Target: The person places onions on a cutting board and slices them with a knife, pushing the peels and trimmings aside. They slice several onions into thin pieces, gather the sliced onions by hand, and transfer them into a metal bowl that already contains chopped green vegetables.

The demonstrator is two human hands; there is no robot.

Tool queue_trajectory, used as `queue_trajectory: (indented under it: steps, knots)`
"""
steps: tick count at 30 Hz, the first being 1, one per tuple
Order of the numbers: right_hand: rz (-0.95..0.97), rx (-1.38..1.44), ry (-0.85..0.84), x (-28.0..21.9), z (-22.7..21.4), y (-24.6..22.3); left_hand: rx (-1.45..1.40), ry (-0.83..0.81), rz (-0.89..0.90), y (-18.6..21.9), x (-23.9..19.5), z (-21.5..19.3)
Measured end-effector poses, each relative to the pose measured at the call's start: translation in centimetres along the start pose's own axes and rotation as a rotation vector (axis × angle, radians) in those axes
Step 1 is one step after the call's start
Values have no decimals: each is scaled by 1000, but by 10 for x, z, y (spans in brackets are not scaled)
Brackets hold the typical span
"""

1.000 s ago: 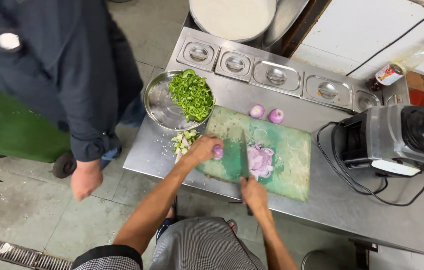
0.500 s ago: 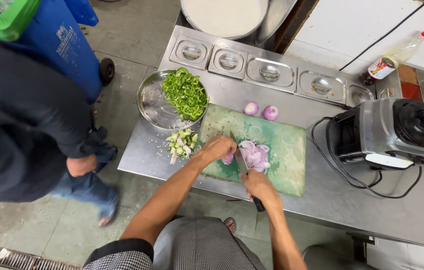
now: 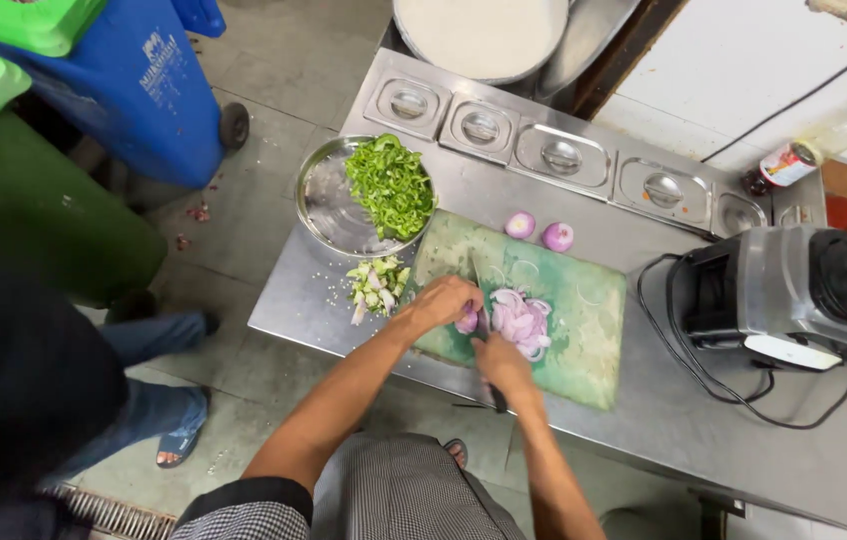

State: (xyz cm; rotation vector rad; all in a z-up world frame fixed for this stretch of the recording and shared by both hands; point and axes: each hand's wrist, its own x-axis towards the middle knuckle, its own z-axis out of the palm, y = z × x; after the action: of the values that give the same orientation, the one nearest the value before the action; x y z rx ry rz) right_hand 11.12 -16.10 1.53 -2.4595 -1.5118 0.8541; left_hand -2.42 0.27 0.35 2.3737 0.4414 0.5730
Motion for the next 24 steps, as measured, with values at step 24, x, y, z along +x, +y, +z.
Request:
queue_trajectory:
  steps: [24]
  knots:
    - [105,49,-101,10,5,-12,-115,77,-48,10,-14,-18]
